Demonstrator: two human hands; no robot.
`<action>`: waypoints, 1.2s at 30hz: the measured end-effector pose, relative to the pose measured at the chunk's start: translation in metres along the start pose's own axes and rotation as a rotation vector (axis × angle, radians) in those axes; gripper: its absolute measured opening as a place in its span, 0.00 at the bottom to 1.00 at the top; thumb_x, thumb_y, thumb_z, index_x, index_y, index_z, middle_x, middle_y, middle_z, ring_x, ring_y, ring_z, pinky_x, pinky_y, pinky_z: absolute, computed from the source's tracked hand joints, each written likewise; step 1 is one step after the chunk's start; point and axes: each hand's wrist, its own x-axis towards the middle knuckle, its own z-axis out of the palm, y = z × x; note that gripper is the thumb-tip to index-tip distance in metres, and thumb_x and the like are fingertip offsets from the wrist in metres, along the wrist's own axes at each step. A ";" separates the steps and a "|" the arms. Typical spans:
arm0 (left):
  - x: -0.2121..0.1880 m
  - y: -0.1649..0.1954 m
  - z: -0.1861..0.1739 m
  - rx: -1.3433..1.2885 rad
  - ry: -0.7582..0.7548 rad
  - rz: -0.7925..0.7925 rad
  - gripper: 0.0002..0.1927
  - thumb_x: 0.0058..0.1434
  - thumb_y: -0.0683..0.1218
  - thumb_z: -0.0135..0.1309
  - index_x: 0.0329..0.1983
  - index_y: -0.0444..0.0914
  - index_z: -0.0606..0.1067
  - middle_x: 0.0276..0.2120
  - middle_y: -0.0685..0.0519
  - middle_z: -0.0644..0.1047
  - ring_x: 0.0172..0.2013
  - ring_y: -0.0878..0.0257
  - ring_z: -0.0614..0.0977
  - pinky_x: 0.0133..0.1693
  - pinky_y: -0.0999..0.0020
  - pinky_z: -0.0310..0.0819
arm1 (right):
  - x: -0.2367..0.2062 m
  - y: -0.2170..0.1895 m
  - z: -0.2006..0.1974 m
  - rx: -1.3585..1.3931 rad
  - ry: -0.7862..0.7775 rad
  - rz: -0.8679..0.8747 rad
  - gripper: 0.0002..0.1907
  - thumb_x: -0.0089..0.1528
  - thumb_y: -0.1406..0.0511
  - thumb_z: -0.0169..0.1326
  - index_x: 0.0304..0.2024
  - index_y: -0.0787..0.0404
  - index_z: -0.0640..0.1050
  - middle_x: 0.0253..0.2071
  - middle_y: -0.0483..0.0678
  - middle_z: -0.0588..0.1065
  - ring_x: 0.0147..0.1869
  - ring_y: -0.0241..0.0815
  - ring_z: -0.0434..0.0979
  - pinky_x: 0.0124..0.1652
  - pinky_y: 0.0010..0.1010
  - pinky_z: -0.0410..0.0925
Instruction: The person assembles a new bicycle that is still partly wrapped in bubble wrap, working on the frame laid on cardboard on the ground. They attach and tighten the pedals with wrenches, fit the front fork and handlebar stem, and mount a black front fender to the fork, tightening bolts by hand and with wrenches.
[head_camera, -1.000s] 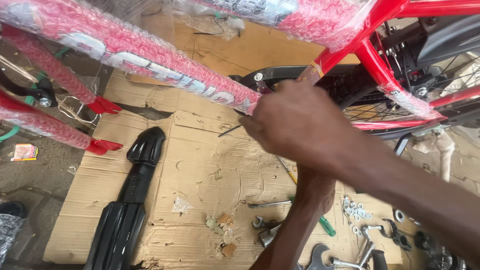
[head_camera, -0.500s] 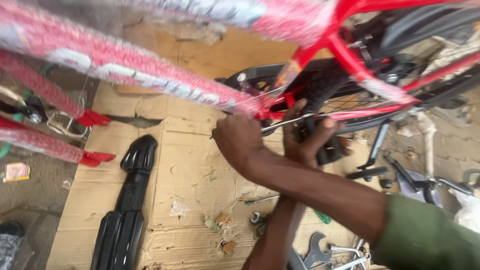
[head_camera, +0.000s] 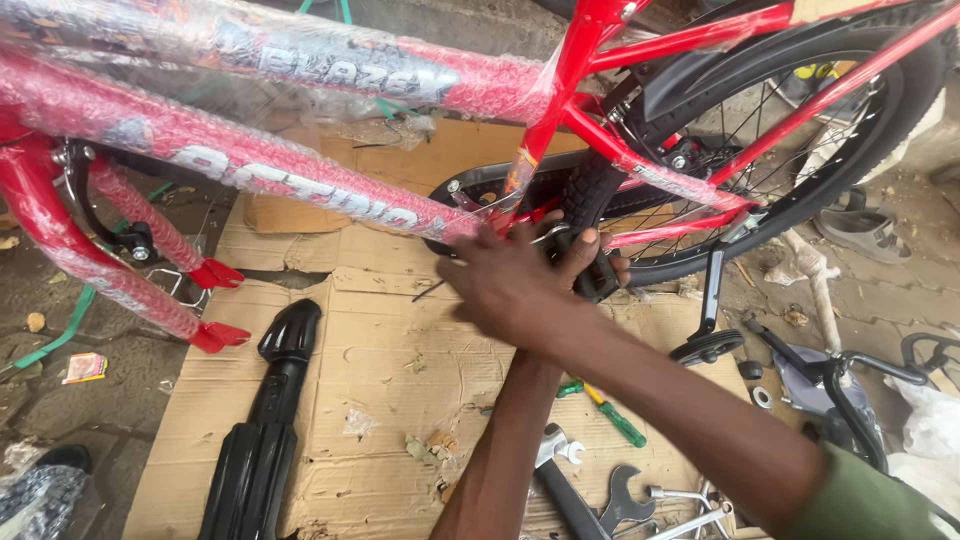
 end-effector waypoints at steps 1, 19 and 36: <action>0.001 0.000 0.000 0.000 -0.034 -0.001 0.33 0.63 0.42 0.64 0.68 0.40 0.62 0.40 0.45 0.78 0.30 0.56 0.83 0.31 0.57 0.81 | -0.004 0.003 -0.003 -0.054 -0.140 0.026 0.19 0.52 0.54 0.61 0.41 0.55 0.81 0.41 0.49 0.78 0.54 0.54 0.75 0.47 0.57 0.62; 0.010 -0.002 -0.004 0.359 0.091 0.011 0.30 0.56 0.39 0.66 0.59 0.33 0.67 0.41 0.45 0.79 0.32 0.56 0.84 0.32 0.58 0.84 | -0.046 0.098 -0.064 0.993 0.404 0.448 0.16 0.74 0.68 0.50 0.63 0.62 0.63 0.44 0.49 0.74 0.45 0.39 0.81 0.39 0.30 0.78; 0.010 -0.016 -0.021 0.299 0.123 0.004 0.32 0.60 0.40 0.63 0.65 0.38 0.65 0.54 0.50 0.72 0.53 0.63 0.77 0.53 0.64 0.74 | -0.014 0.075 -0.051 0.413 0.142 -0.145 0.21 0.50 0.75 0.56 0.47 0.66 0.73 0.39 0.53 0.80 0.40 0.57 0.81 0.38 0.45 0.73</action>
